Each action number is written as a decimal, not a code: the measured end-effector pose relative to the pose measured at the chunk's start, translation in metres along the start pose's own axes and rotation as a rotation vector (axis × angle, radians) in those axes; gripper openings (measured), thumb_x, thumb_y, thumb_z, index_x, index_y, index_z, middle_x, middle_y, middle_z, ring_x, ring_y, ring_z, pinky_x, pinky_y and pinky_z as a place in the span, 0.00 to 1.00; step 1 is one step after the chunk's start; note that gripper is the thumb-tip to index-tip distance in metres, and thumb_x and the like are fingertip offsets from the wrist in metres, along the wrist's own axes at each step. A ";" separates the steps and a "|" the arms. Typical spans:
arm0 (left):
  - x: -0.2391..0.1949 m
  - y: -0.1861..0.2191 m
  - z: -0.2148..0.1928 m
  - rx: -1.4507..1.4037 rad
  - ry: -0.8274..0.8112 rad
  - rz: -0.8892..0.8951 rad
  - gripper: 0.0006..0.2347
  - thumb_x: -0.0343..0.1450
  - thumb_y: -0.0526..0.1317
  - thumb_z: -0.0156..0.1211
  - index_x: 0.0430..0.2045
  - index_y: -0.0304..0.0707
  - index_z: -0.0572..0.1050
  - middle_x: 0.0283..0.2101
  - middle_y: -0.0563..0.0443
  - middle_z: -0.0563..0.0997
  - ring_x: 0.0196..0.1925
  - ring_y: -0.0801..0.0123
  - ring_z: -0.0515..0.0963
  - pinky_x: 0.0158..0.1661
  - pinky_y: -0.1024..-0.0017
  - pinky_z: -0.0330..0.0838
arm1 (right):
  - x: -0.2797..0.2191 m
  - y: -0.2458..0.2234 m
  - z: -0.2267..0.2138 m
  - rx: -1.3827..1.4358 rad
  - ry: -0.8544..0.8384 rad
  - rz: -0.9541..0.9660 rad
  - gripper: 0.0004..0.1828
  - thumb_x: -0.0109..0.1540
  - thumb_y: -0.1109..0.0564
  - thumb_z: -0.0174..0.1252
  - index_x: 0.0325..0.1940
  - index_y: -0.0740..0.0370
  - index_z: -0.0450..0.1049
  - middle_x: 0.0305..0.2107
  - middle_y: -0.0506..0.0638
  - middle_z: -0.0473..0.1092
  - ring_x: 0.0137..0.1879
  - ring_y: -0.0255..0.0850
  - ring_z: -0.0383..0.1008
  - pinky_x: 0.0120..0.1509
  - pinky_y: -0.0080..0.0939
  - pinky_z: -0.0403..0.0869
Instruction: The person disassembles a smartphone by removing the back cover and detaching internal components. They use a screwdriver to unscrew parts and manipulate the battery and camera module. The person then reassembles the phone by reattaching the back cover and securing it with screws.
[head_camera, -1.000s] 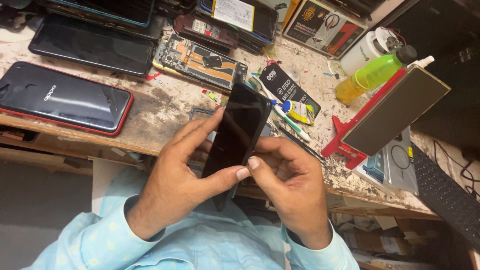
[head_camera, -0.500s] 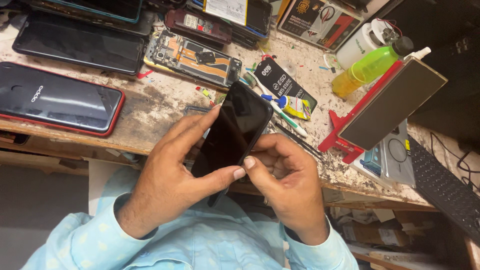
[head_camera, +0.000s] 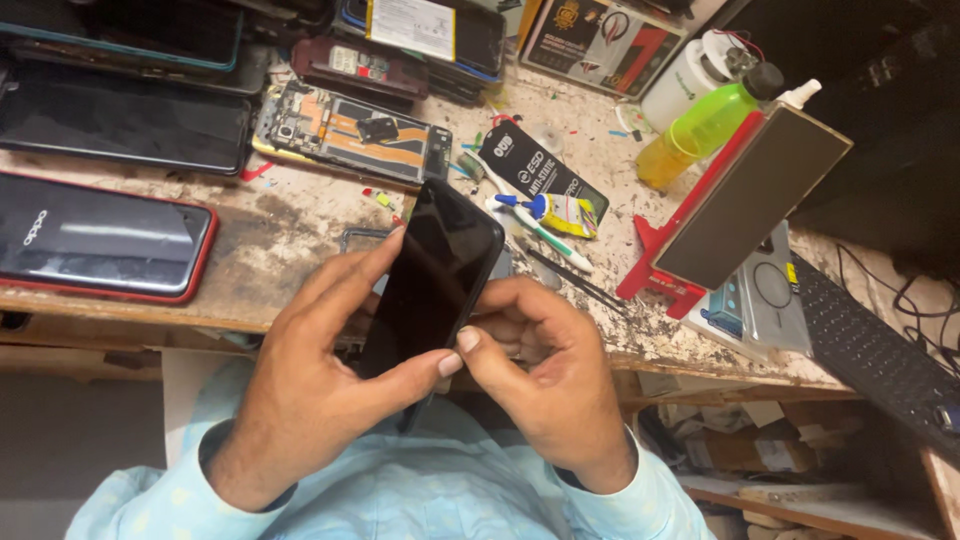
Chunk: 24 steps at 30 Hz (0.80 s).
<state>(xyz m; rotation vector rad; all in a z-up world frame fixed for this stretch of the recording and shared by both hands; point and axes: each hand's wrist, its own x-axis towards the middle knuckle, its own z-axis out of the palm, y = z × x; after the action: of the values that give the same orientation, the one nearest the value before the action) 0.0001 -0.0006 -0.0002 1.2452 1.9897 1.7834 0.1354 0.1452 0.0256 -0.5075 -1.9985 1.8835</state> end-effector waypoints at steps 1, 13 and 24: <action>-0.001 0.000 0.000 -0.003 0.000 0.006 0.38 0.58 0.43 0.77 0.65 0.32 0.67 0.53 0.43 0.78 0.53 0.63 0.79 0.52 0.68 0.75 | 0.000 -0.001 0.000 0.000 0.002 0.007 0.08 0.64 0.67 0.57 0.48 0.70 0.71 0.37 0.51 0.77 0.43 0.33 0.77 0.50 0.35 0.77; 0.000 0.000 -0.001 0.008 -0.026 -0.101 0.39 0.56 0.42 0.76 0.64 0.32 0.67 0.54 0.45 0.77 0.47 0.67 0.82 0.46 0.71 0.77 | 0.002 -0.005 0.002 0.006 -0.028 0.038 0.08 0.64 0.66 0.56 0.48 0.70 0.71 0.37 0.52 0.78 0.44 0.34 0.80 0.51 0.36 0.80; 0.003 -0.016 0.001 -0.258 -0.134 -0.264 0.34 0.59 0.41 0.73 0.62 0.34 0.72 0.46 0.52 0.81 0.38 0.75 0.78 0.39 0.77 0.75 | 0.009 0.001 -0.007 -0.093 0.099 -0.098 0.13 0.64 0.65 0.62 0.53 0.69 0.73 0.42 0.53 0.76 0.47 0.35 0.77 0.52 0.36 0.77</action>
<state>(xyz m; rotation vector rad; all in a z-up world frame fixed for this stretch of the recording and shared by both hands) -0.0080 0.0038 -0.0137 0.9475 1.6970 1.7124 0.1309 0.1557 0.0255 -0.5083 -2.0155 1.6809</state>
